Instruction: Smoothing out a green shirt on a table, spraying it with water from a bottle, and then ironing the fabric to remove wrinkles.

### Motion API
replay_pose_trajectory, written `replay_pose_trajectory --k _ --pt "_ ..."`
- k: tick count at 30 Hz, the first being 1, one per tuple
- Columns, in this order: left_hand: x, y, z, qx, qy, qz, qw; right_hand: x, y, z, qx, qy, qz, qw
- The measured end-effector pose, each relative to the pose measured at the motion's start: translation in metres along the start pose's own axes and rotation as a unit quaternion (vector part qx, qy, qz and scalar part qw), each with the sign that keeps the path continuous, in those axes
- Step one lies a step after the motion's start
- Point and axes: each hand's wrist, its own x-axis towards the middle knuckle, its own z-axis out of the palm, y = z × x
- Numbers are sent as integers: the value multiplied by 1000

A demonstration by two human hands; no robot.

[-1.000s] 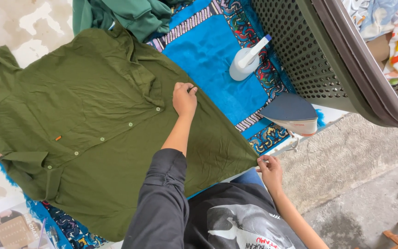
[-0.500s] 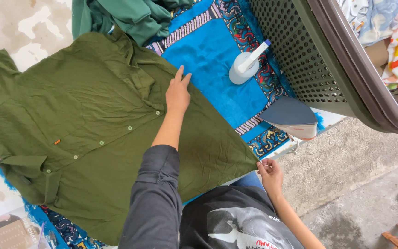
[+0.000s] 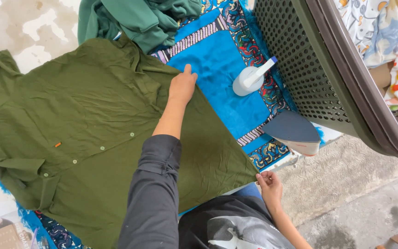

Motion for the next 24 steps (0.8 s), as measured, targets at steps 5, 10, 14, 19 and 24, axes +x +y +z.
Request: replay_pose_trajectory --k 5,10,14,19,24 --pt "-12 8 10 -47 64 -56 995 1 8 2 53 -5 -27 998" --pt "-39 21 -4 -155 209 -109 959 -4 3 1 21 1 -45 999" --pt "-67 21 9 -160 241 -64 955 -5 7 -1 16 10 -88 996" --pt "-81 25 37 -144 133 -26 980 -6 9 -3 -67 23 -126 989" --pt "-75 26 58 -97 105 -45 989 -3 6 1 28 37 -158 986"
